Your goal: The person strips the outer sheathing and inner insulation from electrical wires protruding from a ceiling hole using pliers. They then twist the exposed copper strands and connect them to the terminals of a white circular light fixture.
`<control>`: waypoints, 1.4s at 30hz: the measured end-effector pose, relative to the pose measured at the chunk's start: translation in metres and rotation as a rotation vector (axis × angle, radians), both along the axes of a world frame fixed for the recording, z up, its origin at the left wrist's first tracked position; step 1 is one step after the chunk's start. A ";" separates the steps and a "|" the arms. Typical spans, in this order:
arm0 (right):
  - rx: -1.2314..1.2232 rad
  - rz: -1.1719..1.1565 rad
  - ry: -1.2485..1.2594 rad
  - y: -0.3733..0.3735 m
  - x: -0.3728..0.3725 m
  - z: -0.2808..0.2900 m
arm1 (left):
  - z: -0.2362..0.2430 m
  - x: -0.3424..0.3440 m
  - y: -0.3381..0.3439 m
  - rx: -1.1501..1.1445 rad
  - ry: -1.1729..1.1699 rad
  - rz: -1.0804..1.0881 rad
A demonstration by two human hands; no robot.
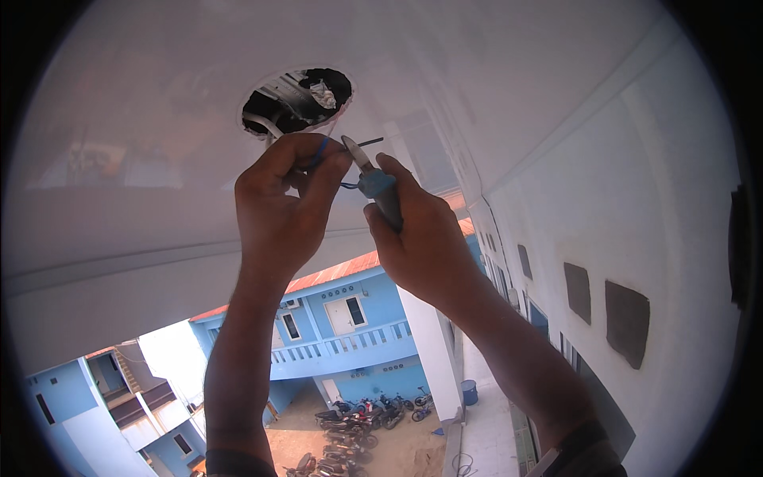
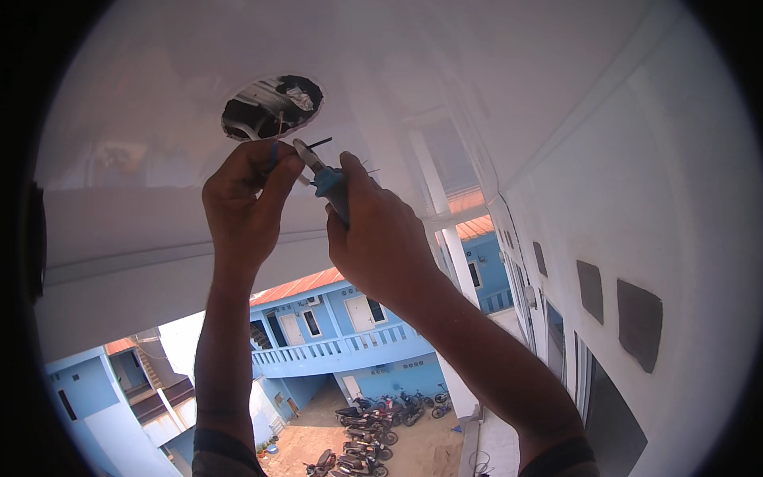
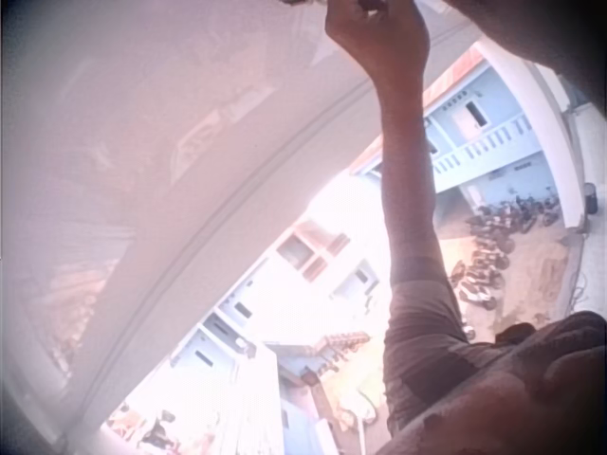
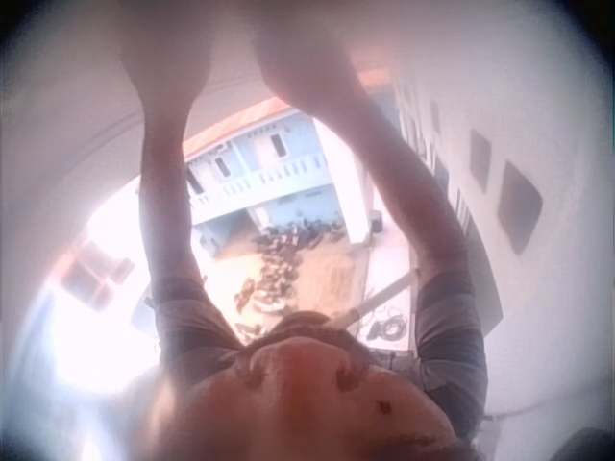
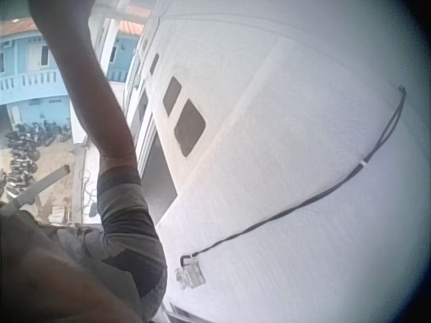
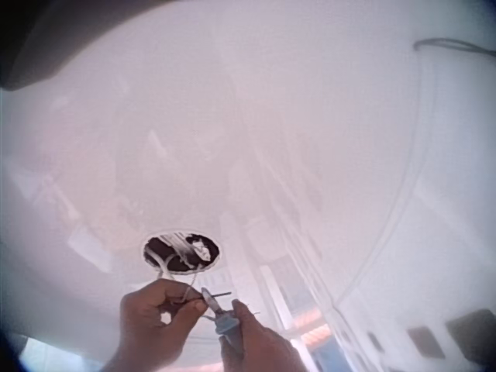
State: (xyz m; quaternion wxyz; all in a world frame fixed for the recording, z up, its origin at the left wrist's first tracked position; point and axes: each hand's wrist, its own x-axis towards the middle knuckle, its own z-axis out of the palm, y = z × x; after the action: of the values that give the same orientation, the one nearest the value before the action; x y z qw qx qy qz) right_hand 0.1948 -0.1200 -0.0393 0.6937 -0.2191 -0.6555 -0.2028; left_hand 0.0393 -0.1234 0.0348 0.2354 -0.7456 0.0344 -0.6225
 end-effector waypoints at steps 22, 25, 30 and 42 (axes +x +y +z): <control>0.121 -0.120 -0.019 0.016 0.014 0.001 | 0.003 0.002 -0.001 0.006 0.092 0.168; -0.025 -0.143 -0.092 0.004 0.020 0.000 | 0.006 -0.005 0.001 0.048 0.105 0.267; -0.001 -0.148 -0.119 0.002 0.021 -0.002 | 0.012 -0.010 0.005 0.057 0.128 0.249; 0.016 -0.110 -0.053 0.005 0.017 -0.002 | 0.014 -0.009 0.014 0.039 0.072 0.173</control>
State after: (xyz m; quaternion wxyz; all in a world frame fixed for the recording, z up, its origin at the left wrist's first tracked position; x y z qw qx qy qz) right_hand 0.2118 -0.1147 -0.0412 0.6657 -0.2437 -0.6590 -0.2515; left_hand 0.0307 -0.1092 0.0483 0.3013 -0.7629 -0.0096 -0.5720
